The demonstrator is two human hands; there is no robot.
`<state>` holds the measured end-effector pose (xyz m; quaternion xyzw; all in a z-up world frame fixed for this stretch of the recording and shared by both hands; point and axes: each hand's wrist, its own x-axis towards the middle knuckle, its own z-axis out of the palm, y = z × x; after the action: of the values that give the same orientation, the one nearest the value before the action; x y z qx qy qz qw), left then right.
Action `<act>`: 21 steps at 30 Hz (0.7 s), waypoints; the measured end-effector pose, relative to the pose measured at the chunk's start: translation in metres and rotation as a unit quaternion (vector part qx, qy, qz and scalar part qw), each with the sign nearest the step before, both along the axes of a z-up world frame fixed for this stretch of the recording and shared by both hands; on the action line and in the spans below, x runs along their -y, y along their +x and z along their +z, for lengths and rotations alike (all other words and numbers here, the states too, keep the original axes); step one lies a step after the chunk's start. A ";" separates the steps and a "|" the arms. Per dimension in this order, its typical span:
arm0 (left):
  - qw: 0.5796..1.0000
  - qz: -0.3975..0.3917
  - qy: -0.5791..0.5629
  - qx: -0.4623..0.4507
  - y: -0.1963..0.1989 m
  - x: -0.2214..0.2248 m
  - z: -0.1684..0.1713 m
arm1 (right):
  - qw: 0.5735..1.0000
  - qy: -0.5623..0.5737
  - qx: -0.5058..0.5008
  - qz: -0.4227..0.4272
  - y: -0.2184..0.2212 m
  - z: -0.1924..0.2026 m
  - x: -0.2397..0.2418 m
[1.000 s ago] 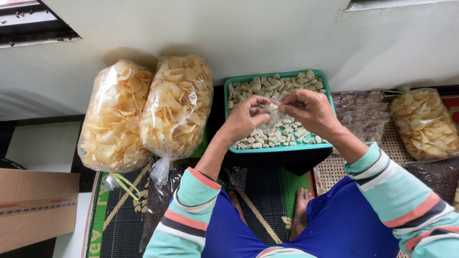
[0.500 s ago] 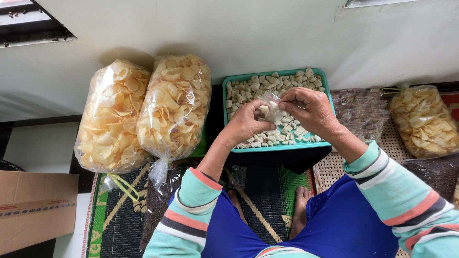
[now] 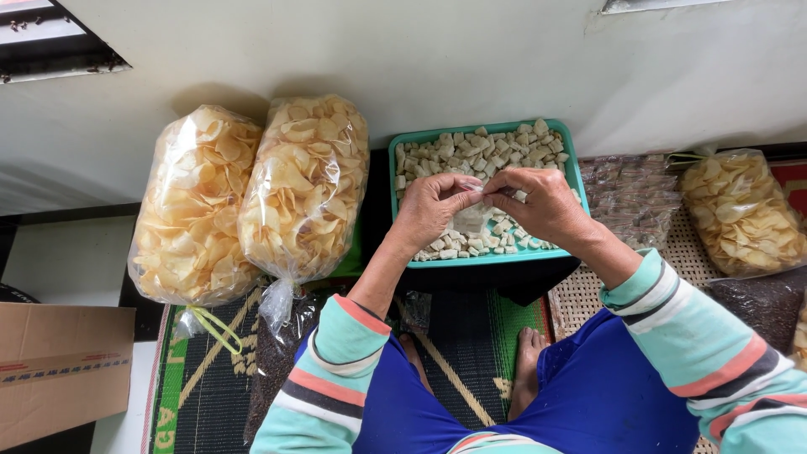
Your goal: The person sits on a mat and packs small white food pieces from a green tray into small clear plastic bags. They open each bag, fill it with the food pieces, and place the filled bags on the floor to the right.
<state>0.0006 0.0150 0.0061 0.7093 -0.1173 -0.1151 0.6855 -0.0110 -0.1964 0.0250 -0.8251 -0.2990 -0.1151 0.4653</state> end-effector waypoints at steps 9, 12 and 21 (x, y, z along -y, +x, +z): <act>0.998 0.030 0.036 0.047 -0.002 0.002 -0.001 | 0.995 -0.069 -0.035 -0.061 -0.009 -0.001 -0.001; 0.997 0.041 0.050 0.049 -0.005 0.005 0.005 | 0.995 -0.071 0.005 -0.077 -0.006 -0.009 0.002; 0.990 0.051 0.120 0.052 -0.006 0.006 0.013 | 0.993 -0.064 0.081 -0.057 -0.004 -0.013 0.005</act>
<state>-0.0057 0.0092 0.0190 0.7965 -0.1022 -0.0559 0.5933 -0.0151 -0.2016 0.0117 -0.8571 -0.2948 -0.1882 0.3783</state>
